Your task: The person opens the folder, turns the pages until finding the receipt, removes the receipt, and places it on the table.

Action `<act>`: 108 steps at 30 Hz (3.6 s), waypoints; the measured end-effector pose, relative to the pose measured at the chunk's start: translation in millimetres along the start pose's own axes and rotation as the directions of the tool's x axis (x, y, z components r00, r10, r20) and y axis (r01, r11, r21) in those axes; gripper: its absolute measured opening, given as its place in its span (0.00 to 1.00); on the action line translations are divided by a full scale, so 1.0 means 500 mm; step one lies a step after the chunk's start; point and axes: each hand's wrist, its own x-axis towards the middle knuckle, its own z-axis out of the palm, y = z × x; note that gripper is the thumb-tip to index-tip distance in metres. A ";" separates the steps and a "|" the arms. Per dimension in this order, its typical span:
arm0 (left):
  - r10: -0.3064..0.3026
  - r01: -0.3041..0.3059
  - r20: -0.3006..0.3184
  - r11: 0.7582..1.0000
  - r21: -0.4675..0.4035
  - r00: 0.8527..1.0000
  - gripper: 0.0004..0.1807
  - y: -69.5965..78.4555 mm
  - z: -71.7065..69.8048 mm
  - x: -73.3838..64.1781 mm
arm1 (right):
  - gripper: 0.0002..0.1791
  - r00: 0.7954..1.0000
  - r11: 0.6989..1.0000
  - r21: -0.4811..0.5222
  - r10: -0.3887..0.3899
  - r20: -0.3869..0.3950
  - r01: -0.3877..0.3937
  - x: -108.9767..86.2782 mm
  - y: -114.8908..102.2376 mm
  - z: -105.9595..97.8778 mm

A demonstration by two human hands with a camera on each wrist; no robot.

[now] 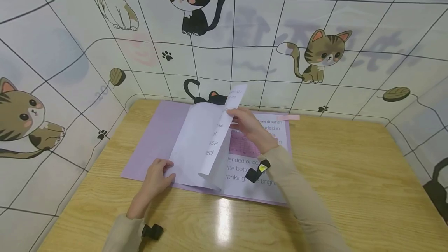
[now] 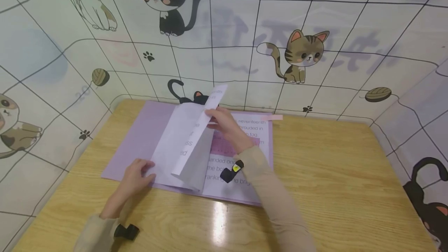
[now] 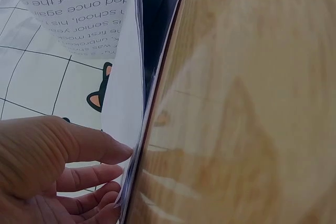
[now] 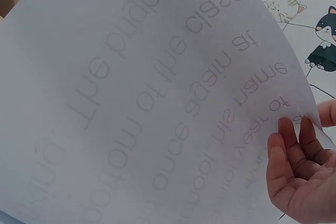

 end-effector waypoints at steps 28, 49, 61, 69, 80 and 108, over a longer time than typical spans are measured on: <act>0.417 -0.437 -0.160 0.890 -0.128 0.895 0.29 0.141 -0.079 -0.036 | 0.22 1.000 0.999 0.020 0.026 -0.015 -0.025 0.040 0.034 0.057; 0.411 -0.475 -0.376 0.875 -0.094 0.831 0.21 0.176 -0.071 -0.033 | 0.23 0.999 0.999 0.015 0.048 -0.020 -0.048 0.049 0.050 0.074; 0.396 -0.444 -0.385 0.895 -0.041 0.833 0.19 0.150 -0.069 -0.029 | 0.09 0.997 0.998 -0.066 0.007 0.074 -0.003 0.032 0.053 0.058; 0.336 -0.371 -0.372 0.928 -0.026 0.865 0.18 0.114 -0.068 -0.026 | 0.12 0.999 0.998 -0.071 0.003 0.045 0.000 0.019 0.051 0.015; 0.252 -0.276 -0.316 0.961 -0.031 0.915 0.22 0.069 -0.060 -0.018 | 0.21 0.999 0.991 -0.129 0.038 -0.027 -0.041 0.007 0.059 -0.059; 0.007 -0.006 -0.050 1.000 0.025 0.999 0.12 0.000 -0.020 -0.001 | 0.20 0.988 0.862 -0.504 -0.028 -0.151 -0.053 -0.076 0.076 -0.226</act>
